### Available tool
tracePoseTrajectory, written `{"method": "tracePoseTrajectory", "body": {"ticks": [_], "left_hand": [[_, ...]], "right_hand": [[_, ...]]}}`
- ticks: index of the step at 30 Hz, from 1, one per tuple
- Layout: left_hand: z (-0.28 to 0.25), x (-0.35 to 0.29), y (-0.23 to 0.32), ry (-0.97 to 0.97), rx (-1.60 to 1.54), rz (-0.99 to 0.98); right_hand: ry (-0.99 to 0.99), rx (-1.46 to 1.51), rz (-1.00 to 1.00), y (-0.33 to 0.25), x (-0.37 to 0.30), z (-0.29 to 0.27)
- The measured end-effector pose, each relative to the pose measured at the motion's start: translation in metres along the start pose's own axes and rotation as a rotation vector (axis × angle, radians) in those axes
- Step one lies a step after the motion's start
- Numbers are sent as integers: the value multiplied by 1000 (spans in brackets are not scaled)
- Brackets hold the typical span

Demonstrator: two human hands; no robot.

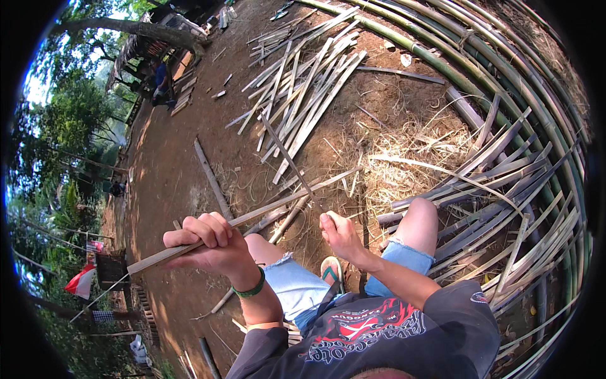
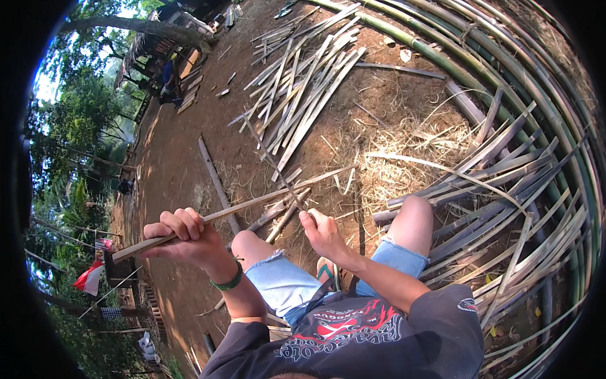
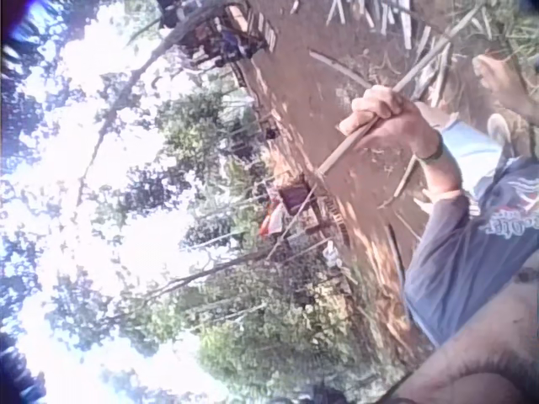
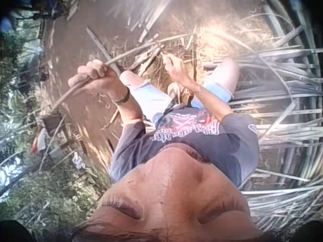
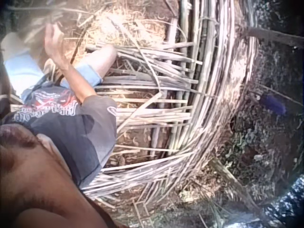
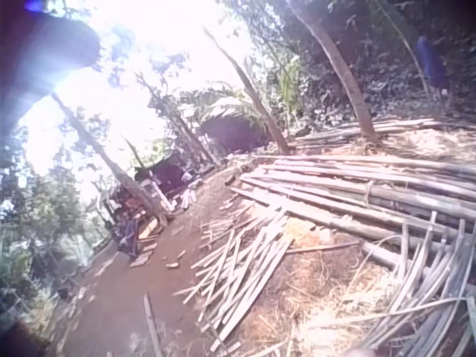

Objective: The person sits on the ground outdoors and uses a machete to split long bamboo poles into thin strips. They hold the bamboo with one hand and strike it with the machete to separate the sections, occasionally inspecting the split pieces.

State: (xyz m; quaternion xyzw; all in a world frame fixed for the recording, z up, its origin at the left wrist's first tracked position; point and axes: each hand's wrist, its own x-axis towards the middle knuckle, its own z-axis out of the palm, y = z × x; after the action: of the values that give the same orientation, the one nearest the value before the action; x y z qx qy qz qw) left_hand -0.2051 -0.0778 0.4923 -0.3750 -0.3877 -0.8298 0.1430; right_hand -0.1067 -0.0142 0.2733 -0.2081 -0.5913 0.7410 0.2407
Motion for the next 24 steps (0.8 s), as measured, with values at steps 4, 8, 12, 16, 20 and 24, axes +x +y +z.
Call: {"method": "tracePoseTrajectory", "body": {"ticks": [4,8,12,16,20,24], "left_hand": [[9,-14,-5,4,44,55],[27,-22,-16,158,200,140],[35,-20,-24,231,288,180],[23,-17,-24,126,126,184],[9,-3,-31,90,93,141],[9,7,-37,56,116,152]], "right_hand": [[-122,11,-187,-47,-17,2],[29,-114,-191,12,-13,-14],[203,-358,-38,82,11,-55],[89,-211,-34,30,3,-31],[148,-335,23,89,22,-53],[272,-497,475,189,47,-105]]}}
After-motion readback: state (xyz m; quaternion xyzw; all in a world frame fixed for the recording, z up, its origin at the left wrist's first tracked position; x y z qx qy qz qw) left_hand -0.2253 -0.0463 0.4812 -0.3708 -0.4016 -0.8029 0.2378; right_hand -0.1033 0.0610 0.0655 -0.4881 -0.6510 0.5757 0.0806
